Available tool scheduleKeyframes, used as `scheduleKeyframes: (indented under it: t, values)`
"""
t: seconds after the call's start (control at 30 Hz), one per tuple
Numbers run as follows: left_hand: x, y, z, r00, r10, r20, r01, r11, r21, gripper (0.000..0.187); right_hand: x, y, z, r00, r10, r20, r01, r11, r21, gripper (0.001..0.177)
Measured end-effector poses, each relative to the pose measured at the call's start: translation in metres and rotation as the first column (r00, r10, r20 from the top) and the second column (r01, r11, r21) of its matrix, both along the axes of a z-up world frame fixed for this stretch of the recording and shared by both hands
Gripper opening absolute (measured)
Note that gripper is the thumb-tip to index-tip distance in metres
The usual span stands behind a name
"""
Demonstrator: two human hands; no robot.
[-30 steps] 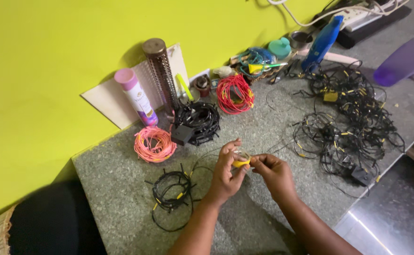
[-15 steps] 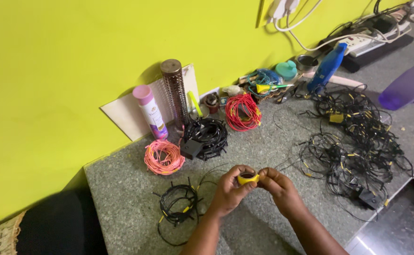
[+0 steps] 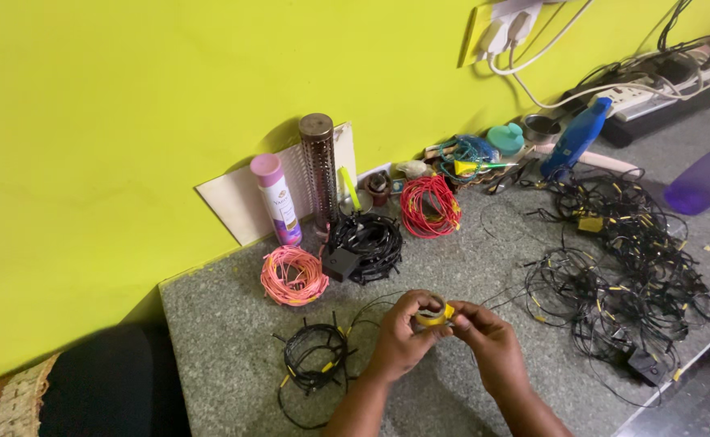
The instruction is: The person untangles a string of black LED lights on a countertop, then uses yellow electrical tape to wrap and secure a section of the wire. The person continues to handle and organize the tangled lights.
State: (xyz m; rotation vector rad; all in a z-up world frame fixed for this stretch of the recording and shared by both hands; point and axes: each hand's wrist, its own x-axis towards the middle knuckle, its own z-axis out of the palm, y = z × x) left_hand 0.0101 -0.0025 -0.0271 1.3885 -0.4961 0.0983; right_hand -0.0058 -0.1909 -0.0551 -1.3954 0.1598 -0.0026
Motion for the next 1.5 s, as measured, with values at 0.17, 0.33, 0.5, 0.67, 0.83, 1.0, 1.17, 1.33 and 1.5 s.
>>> scheduleKeyframes:
  t: [0.17,0.33,0.5,0.67,0.83,1.0,1.17,1.33,1.5]
  values:
    - [-0.001,-0.004,0.003,1.0,0.009,-0.028,-0.009,1.0,0.011,0.051,-0.003,0.005,0.004,0.991,-0.135,-0.005,0.13,0.958,-0.254,0.021]
    - [-0.003,-0.003,0.011,0.998,0.06,-0.004,-0.06,0.994,0.09,0.067,-0.006,0.011,0.012,0.984,-0.147,0.105,0.18,0.848,-0.499,0.012]
    - [-0.003,0.002,0.018,0.962,0.107,0.25,-0.17,0.954,0.246,0.046,-0.008,0.013,0.029,0.95,-0.034,0.309,0.238,0.72,-0.652,0.01]
    - [-0.003,0.002,0.021,0.987,0.059,0.148,-0.097,0.959,0.267,0.038,-0.002,0.005,0.038,0.94,0.053,0.337,0.246,0.579,-0.777,0.008]
    - [-0.001,0.001,0.014,0.99,0.022,0.142,-0.062,0.959,0.278,0.039,0.008,-0.006,0.041,0.956,0.075,0.285,0.187,0.594,-0.783,0.007]
    - [0.0,-0.001,0.004,0.983,0.055,0.173,-0.108,0.944,0.312,0.04,0.011,-0.012,0.054,0.966,0.109,0.234,0.125,0.597,-0.792,0.007]
    - [-0.001,0.002,0.007,0.998,0.004,0.066,-0.026,0.941,0.338,0.04,0.019,-0.016,0.08,0.97,0.242,0.027,-0.096,0.481,-0.871,0.011]
    - [-0.003,0.006,0.012,0.99,-0.133,-0.052,0.143,0.898,0.417,0.052,0.039,-0.036,0.087,0.885,0.401,-0.235,-0.398,0.394,-0.828,0.015]
    - [0.002,0.004,0.0,0.939,-0.287,0.192,0.192,0.896,0.401,0.047,0.069,-0.061,0.074,0.685,0.66,-0.308,-0.683,0.437,-0.585,0.01]
